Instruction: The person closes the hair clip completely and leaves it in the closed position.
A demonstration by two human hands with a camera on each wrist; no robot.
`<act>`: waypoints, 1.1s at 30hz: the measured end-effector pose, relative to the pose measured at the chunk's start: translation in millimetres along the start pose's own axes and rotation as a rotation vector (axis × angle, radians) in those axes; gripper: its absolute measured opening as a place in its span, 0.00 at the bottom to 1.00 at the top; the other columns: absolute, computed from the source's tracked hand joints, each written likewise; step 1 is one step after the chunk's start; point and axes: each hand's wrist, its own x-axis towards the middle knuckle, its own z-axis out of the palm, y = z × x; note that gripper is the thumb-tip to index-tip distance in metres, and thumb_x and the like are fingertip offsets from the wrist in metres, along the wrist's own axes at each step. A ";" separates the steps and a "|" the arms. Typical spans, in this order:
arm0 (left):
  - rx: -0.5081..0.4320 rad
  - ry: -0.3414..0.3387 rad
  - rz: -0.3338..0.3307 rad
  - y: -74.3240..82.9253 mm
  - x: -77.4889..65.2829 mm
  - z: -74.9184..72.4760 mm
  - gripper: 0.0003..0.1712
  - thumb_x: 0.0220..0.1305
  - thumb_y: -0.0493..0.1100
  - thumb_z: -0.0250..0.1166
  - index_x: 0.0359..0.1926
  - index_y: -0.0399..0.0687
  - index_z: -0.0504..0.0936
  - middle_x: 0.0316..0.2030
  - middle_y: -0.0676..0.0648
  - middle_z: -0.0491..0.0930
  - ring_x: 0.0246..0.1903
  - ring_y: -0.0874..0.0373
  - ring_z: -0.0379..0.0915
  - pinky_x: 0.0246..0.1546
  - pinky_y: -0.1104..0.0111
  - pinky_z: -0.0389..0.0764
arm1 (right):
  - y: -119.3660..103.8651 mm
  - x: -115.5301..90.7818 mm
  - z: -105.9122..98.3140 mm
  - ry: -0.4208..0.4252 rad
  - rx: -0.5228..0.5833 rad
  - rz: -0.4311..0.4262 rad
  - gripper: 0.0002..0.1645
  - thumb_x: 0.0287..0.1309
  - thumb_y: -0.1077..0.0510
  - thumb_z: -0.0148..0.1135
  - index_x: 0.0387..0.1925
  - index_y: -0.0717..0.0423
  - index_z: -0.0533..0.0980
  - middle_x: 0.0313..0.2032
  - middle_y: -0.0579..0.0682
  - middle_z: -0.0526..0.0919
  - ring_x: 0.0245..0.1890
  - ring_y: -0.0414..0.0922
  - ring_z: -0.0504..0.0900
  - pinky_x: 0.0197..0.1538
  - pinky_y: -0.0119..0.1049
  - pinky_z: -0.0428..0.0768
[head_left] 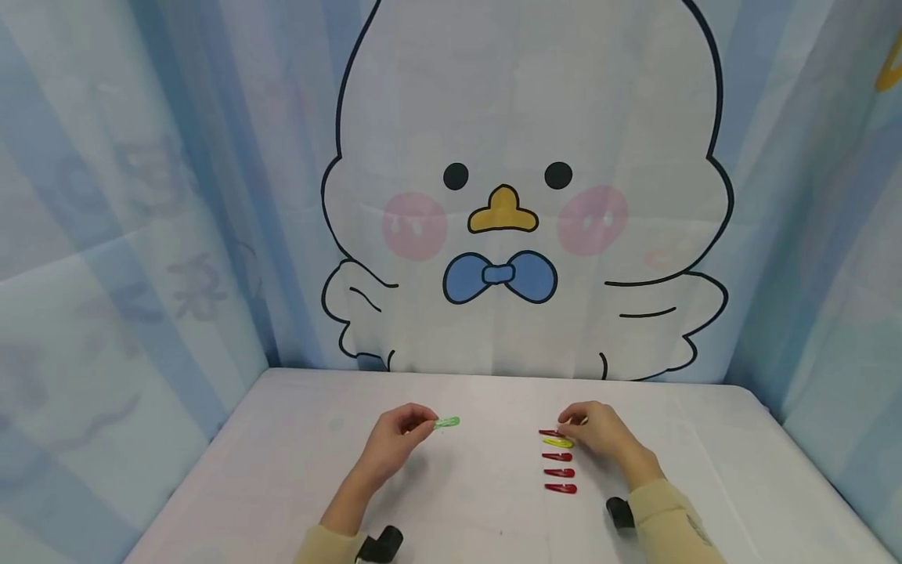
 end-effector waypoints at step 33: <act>-0.101 -0.107 0.042 9.5 -7.1 16.3 0.06 0.69 0.36 0.65 0.45 0.39 0.84 0.38 0.47 0.81 0.38 0.54 0.74 0.40 0.66 0.77 | -52.1 -41.5 -0.6 0.135 0.093 -0.188 0.17 0.60 0.57 0.72 0.50 0.56 0.82 0.44 0.49 0.82 0.39 0.43 0.79 0.38 0.38 0.79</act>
